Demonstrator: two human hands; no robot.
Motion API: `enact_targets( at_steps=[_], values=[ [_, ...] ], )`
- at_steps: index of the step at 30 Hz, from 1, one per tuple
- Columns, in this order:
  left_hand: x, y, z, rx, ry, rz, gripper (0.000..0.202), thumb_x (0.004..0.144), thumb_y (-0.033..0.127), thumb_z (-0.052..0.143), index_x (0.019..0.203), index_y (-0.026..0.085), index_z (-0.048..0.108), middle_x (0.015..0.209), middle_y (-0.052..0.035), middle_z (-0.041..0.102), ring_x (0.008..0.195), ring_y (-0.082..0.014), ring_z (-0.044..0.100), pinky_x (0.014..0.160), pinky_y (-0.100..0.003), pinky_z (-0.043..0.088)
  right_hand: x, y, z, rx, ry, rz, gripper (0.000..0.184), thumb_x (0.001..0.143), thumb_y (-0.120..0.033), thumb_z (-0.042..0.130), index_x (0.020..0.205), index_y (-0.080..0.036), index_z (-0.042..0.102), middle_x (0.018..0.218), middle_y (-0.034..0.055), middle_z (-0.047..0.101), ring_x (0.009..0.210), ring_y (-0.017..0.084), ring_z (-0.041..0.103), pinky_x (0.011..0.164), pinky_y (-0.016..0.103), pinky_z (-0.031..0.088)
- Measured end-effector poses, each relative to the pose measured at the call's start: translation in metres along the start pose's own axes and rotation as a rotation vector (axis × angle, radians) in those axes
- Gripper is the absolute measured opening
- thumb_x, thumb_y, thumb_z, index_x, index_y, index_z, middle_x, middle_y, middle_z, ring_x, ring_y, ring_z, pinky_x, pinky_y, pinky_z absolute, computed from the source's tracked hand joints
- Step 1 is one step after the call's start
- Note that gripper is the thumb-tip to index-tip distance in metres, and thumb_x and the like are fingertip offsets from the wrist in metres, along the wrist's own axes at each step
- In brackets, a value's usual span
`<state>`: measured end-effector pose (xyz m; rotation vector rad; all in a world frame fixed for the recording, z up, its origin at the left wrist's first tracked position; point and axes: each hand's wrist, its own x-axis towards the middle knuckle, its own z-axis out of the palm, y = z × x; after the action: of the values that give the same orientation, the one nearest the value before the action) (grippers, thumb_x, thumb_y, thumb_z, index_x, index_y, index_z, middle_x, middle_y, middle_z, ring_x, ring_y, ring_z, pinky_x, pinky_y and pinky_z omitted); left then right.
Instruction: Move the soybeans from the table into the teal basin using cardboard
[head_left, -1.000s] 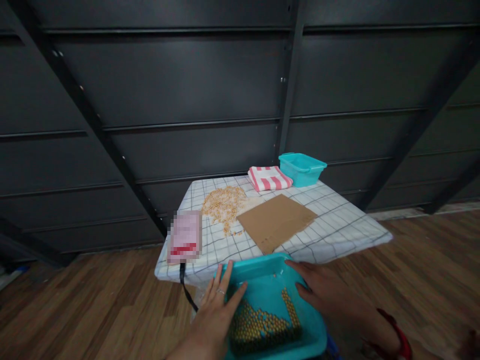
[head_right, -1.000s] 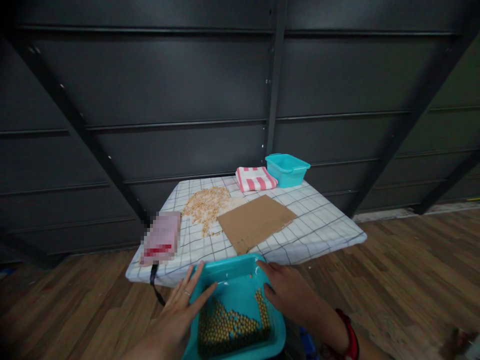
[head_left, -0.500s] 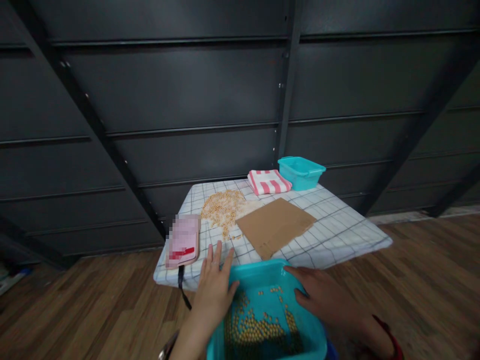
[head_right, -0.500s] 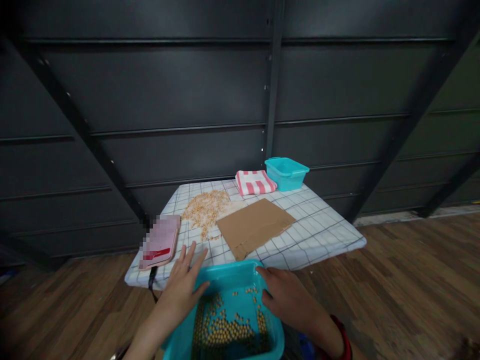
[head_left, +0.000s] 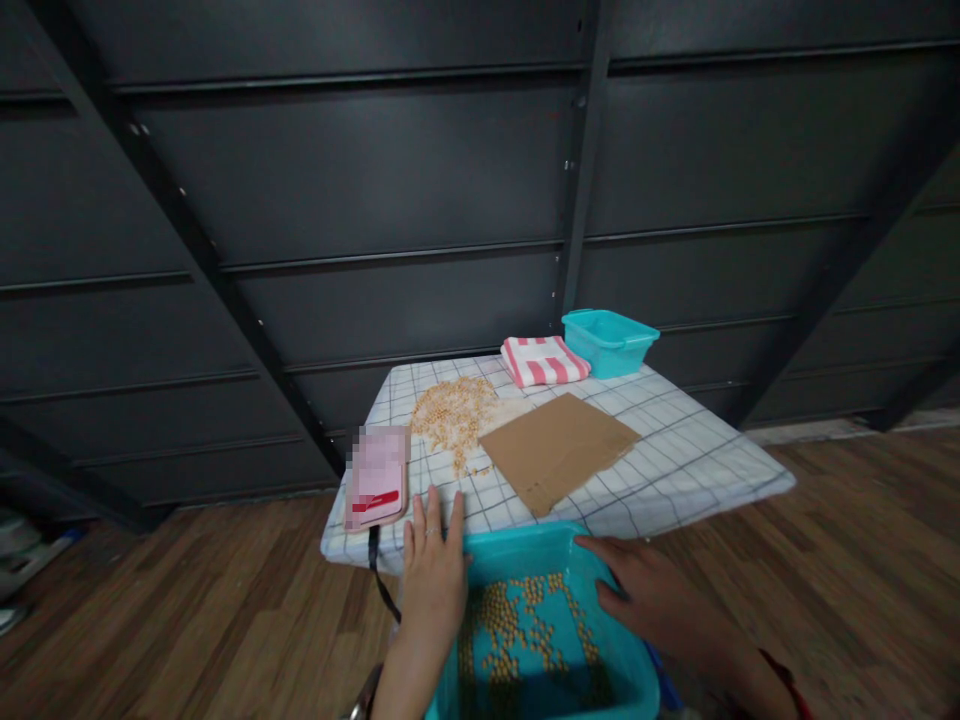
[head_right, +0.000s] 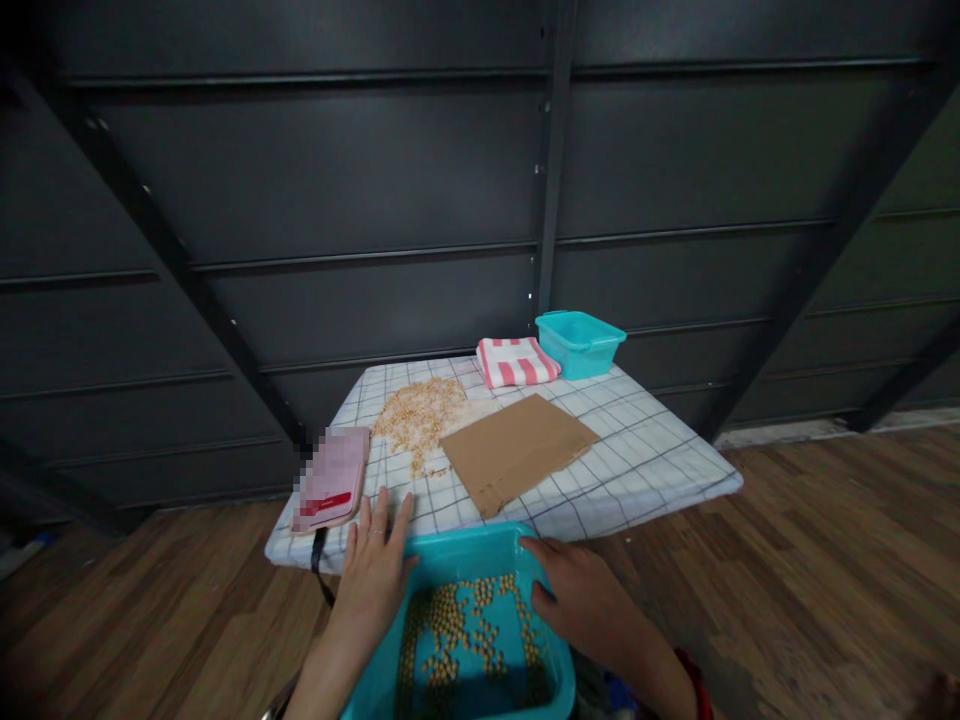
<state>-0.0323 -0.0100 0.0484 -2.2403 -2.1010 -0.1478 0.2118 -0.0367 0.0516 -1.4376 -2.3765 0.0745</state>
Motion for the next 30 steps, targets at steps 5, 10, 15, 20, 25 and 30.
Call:
enact_targets(
  at_steps=[5, 10, 15, 20, 25, 30],
  values=[
    [0.0, 0.0, -0.002, -0.03, -0.035, 0.004, 0.06, 0.08, 0.016, 0.042, 0.138, 0.021, 0.026, 0.148, -0.0164, 0.016, 0.135, -0.0329, 0.01, 0.105, -0.054, 0.026, 0.0, -0.003, -0.002, -0.01, -0.034, 0.052, 0.044, 0.071, -0.016, 0.041, 0.111, -0.017, 0.058, 0.1, 0.0083, 0.068, 0.085, 0.02, 0.066, 0.074, 0.033, 0.055],
    [0.001, 0.0, 0.0, -0.047, -0.063, -0.031, 0.058, 0.083, 0.024, 0.041, 0.138, 0.017, 0.026, 0.148, -0.0196, 0.016, 0.134, -0.0354, 0.012, 0.105, -0.056, 0.024, -0.002, -0.002, -0.003, 0.006, -0.002, 0.032, 0.044, 0.07, -0.015, 0.041, 0.11, -0.019, 0.059, 0.097, 0.0072, 0.069, 0.082, 0.02, 0.066, 0.072, 0.033, 0.055],
    [0.002, -0.001, 0.009, -0.02, -0.034, -0.044, 0.059, 0.083, 0.026, 0.041, 0.139, 0.018, 0.024, 0.148, -0.0193, 0.015, 0.135, -0.0351, 0.012, 0.104, -0.057, 0.024, -0.004, 0.001, 0.002, 0.008, 0.028, 0.04, 0.042, 0.07, -0.015, 0.041, 0.108, -0.019, 0.059, 0.092, 0.0059, 0.07, 0.078, 0.02, 0.066, 0.069, 0.034, 0.054],
    [0.004, 0.001, 0.014, -0.001, -0.049, -0.034, 0.06, 0.082, 0.029, 0.042, 0.139, 0.019, 0.025, 0.148, -0.0186, 0.016, 0.134, -0.0357, 0.014, 0.103, -0.058, 0.024, -0.004, 0.005, 0.006, -0.028, 0.054, 0.015, 0.043, 0.072, -0.017, 0.042, 0.112, -0.022, 0.058, 0.089, 0.0056, 0.069, 0.075, 0.018, 0.065, 0.066, 0.033, 0.053],
    [0.005, 0.007, 0.0, 0.028, -0.063, -0.061, 0.061, 0.081, 0.028, 0.046, 0.138, 0.019, 0.027, 0.146, -0.0187, 0.021, 0.133, -0.0368, 0.019, 0.102, -0.057, 0.026, 0.023, -0.002, 0.005, -0.223, 0.208, -0.085, 0.049, 0.075, -0.018, 0.046, 0.124, -0.019, 0.049, 0.119, 0.0146, 0.057, 0.111, 0.029, 0.052, 0.086, 0.048, 0.047],
    [0.004, 0.012, -0.016, 0.02, -0.12, -0.047, 0.056, 0.083, 0.027, 0.046, 0.137, 0.02, 0.029, 0.147, -0.0165, 0.02, 0.133, -0.0355, 0.016, 0.105, -0.053, 0.025, 0.054, -0.009, 0.011, -0.213, 0.046, -0.249, 0.054, 0.08, -0.019, 0.048, 0.133, -0.023, 0.038, 0.14, 0.008, 0.039, 0.13, 0.031, 0.032, 0.096, 0.062, 0.034]
  ],
)
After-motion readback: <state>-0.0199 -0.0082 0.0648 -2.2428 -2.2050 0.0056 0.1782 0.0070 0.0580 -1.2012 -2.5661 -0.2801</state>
